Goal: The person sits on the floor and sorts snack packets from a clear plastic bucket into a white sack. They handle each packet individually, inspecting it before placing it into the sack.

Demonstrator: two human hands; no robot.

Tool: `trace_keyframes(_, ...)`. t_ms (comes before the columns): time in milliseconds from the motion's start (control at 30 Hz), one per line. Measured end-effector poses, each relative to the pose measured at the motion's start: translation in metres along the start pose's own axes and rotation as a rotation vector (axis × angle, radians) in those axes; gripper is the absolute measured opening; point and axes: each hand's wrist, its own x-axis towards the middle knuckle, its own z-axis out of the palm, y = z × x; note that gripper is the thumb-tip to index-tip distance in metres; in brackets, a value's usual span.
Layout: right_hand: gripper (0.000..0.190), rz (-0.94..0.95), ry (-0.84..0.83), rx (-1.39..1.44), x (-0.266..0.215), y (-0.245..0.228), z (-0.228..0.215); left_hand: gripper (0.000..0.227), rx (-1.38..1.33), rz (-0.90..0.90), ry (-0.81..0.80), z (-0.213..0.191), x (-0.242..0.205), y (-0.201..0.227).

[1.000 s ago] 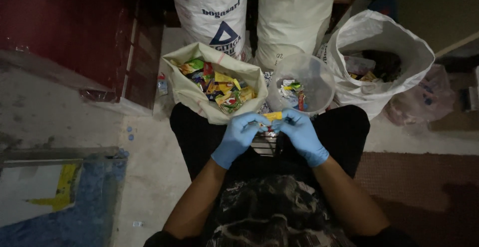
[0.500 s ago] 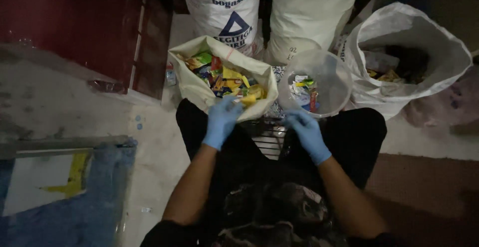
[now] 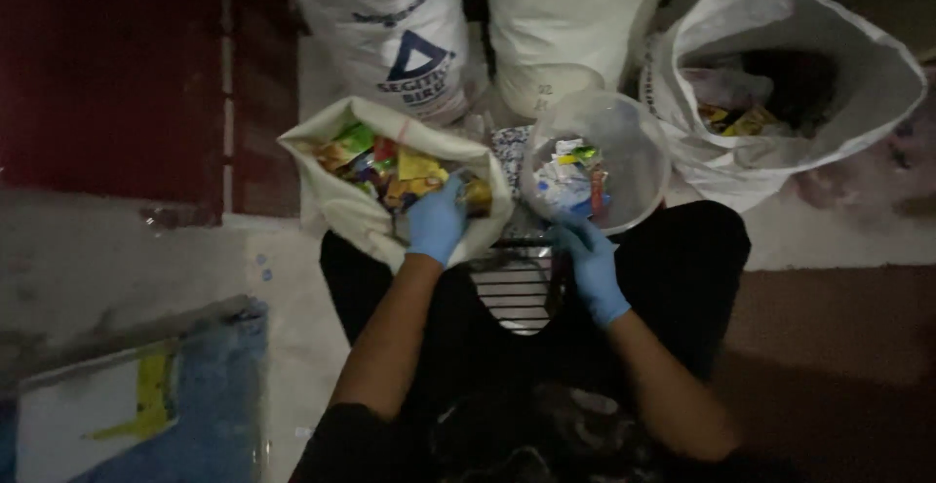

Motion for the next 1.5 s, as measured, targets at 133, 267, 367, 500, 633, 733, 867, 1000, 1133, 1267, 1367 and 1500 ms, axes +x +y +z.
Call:
trace_keyframes(133, 0.024, -0.135, 0.017, 0.032, 0.041, -0.011, -0.028, 0.013, 0.111, 0.081, 0.047, 0.029, 0.003, -0.027)
trace_keyframes(267, 0.021, -0.196, -0.005, -0.156, 0.116, -0.014, -0.058, 0.024, 0.179, 0.191, 0.234, 0.008, -0.022, -0.027)
trace_keyframes(367, 0.032, -0.157, -0.260, -0.810, 0.186, 0.055, -0.070, 0.015, 0.171, 0.184, 0.234, -0.063, -0.054, 0.024)
trace_keyframes(500, 0.057, 0.113, -0.527, -1.087, 0.217, 0.087, -0.043, 0.024, 0.160, 0.119, 0.262, -0.082, -0.084, 0.036)
trace_keyframes(633, 0.090, 0.378, -0.704, -1.210, 0.190, 0.025, -0.029, 0.030, 0.088, 0.158, 0.283, -0.084, -0.098, 0.041)
trace_keyframes(733, 0.103, 0.420, -0.953, -1.310, 0.198, 0.045, -0.009, 0.038, 0.126, 0.155, 0.192, -0.086, -0.099, 0.047)
trace_keyframes(867, 0.109, 0.279, -1.075, -1.324, 0.176, -0.002, -0.007, 0.037, 0.131, 0.186, 0.161, -0.089, -0.095, 0.063)
trace_keyframes(1000, 0.088, 0.168, -0.921, -1.106, 0.194, 0.039, -0.009, 0.048, 0.154, 0.201, 0.153, -0.085, -0.101, 0.063)
trace_keyframes(1133, 0.075, 0.132, -0.769, -0.795, 0.251, 0.106, -0.036, 0.034, 0.006, 0.296, 0.295, -0.089, -0.103, 0.079)
trace_keyframes(1267, 0.078, 0.179, -0.608, -0.751, 0.191, -0.045, -0.047, 0.032, 0.035, 0.307, 0.324, -0.090, -0.107, 0.081)
trace_keyframes(1367, 0.088, 0.136, -0.567, -0.731, 0.193, -0.021, -0.062, 0.030, 0.016, 0.336, 0.325, -0.100, -0.108, 0.091)
trace_keyframes(1500, 0.085, 0.143, -0.554, -0.740, 0.158, -0.083, -0.071, 0.031, 0.061, 0.304, 0.307, -0.096, -0.109, 0.091)
